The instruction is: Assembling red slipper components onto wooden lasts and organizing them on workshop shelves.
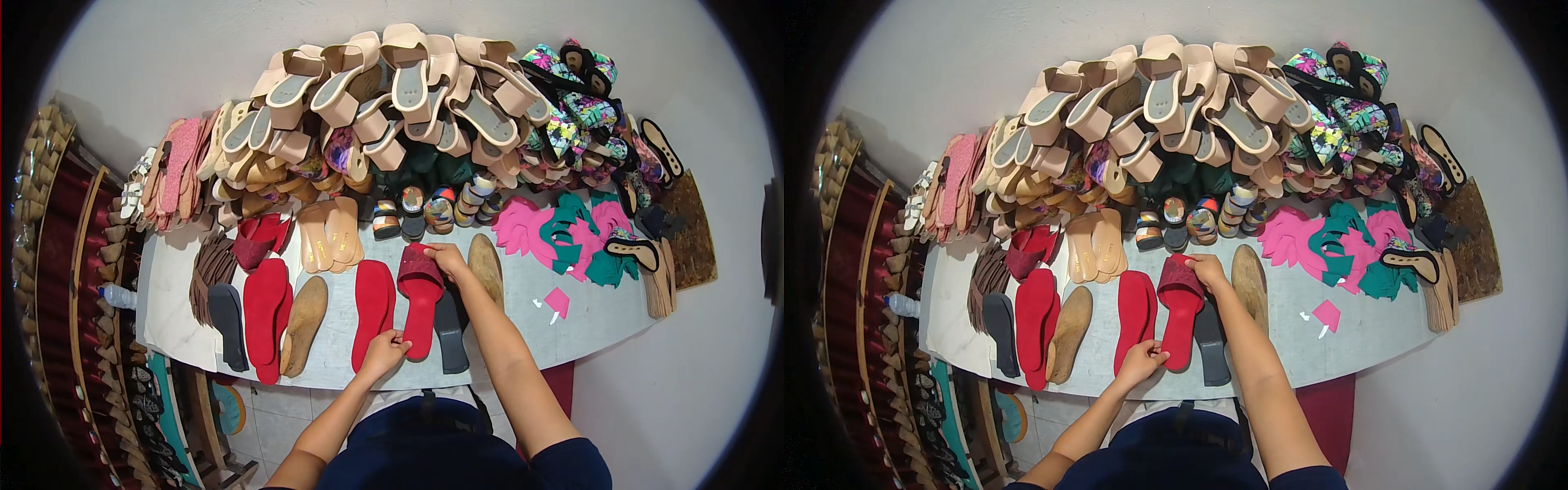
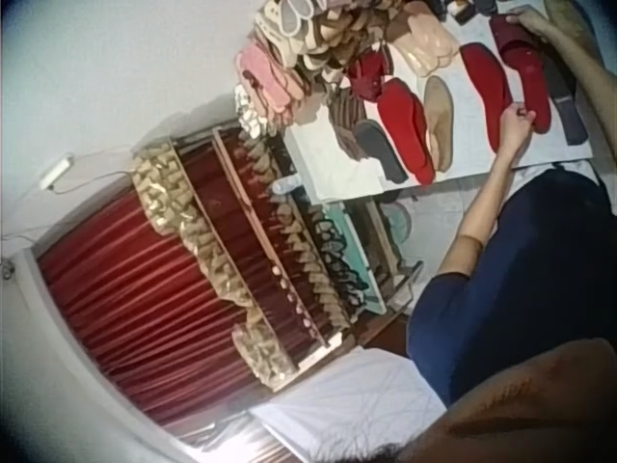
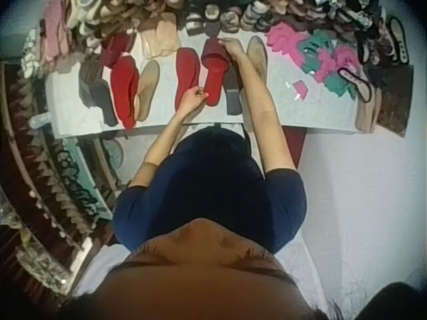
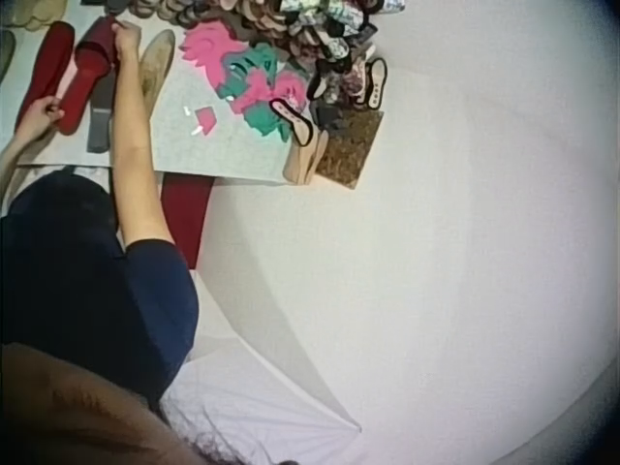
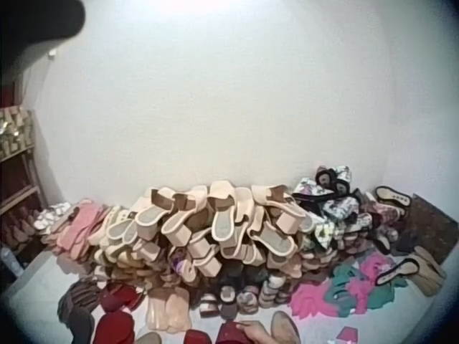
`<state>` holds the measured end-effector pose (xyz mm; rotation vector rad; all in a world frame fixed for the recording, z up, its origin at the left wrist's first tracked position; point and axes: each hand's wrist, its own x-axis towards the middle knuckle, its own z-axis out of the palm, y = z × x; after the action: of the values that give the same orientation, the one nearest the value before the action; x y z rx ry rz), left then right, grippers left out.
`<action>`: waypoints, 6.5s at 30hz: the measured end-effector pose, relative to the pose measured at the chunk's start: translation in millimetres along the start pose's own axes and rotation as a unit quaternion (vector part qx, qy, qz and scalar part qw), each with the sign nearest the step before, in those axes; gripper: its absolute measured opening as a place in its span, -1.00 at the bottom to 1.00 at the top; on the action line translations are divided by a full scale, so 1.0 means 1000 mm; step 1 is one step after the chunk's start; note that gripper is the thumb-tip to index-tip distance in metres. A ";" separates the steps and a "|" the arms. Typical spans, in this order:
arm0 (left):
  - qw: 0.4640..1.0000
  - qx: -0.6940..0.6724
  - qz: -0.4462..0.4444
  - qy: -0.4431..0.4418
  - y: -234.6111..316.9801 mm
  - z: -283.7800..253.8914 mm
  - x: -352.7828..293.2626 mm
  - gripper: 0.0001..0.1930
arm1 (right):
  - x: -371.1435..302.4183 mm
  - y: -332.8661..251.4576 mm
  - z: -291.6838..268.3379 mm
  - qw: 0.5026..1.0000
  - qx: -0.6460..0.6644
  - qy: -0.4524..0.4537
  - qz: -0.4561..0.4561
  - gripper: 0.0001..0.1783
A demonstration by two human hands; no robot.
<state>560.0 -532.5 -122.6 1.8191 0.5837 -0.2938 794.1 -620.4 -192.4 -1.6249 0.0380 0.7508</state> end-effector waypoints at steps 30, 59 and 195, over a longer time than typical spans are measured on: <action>0.995 0.075 0.020 0.069 0.013 0.008 -0.008 -0.56 | -0.062 -0.006 0.011 0.878 -0.307 0.233 -0.282 -0.67; 0.988 0.140 0.049 0.039 0.001 0.007 0.003 -0.74 | -0.171 0.037 0.060 0.826 -0.443 0.234 -0.257 -0.51; 0.641 -0.499 0.135 0.568 -0.260 -0.663 -0.384 -0.57 | -0.317 -0.174 1.066 0.706 0.062 -0.695 -0.119 -0.54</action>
<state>39.4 59.2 61.9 0.7277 1.0097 1.2856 148.5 251.2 109.5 -0.5600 -1.1604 1.5424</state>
